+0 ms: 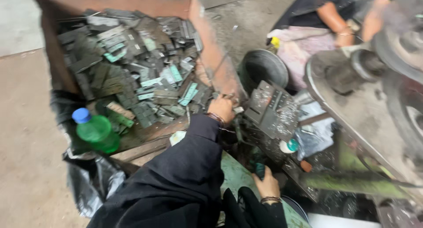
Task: The person operates a manual press machine to process metal brackets. They pick brackets from a bin, place them under the press, activate the press with a foot pedal, and return the processed brackets to the bin. The task is repeated continuously throughout the clip.
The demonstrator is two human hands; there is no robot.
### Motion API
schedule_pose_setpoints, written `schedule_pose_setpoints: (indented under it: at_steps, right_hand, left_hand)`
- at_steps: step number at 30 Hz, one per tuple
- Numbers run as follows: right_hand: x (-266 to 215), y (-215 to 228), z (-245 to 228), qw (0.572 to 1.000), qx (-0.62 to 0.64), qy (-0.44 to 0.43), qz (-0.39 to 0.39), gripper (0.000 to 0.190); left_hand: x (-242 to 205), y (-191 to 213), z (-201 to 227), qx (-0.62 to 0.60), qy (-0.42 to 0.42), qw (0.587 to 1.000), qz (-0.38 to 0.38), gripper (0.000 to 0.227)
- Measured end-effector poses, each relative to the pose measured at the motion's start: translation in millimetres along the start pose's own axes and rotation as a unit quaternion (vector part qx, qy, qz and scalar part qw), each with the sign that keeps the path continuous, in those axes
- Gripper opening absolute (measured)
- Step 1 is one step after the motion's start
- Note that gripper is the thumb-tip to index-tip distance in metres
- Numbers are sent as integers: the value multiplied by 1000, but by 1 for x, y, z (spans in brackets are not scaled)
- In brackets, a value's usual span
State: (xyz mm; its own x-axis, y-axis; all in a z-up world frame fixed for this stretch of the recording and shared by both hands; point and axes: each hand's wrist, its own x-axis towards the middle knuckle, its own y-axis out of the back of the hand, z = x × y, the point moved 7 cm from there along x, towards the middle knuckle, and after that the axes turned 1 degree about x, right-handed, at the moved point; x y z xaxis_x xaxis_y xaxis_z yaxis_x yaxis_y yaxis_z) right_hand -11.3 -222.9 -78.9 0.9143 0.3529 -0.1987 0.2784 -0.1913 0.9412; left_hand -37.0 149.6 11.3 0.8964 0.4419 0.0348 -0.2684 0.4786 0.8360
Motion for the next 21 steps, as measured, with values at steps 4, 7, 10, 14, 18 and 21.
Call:
schedule_pose_setpoints:
  at_steps: [4,7,10,14,18,21]
  right_hand:
    - [-1,13,-14,997,-25,-58,-38,74]
    - [-8,14,-20,997,-29,-59,-38,77]
    - [-2,11,-15,996,-30,-69,-49,78]
    - [3,9,-11,996,-32,-65,-46,77]
    - [-4,8,-18,998,-27,-56,-32,73]
    - [-8,13,-24,997,-9,-73,-21,74]
  left_hand:
    - [-49,-7,-128,10,111,993,43,48]
    - [-97,-28,-216,45,254,965,45,54]
    - [-125,-23,-278,111,332,925,146,73]
    - [-139,-32,-289,264,258,912,181,58]
    - [-133,-34,-293,272,134,938,168,43]
    - [-124,-22,-295,247,104,953,141,46]
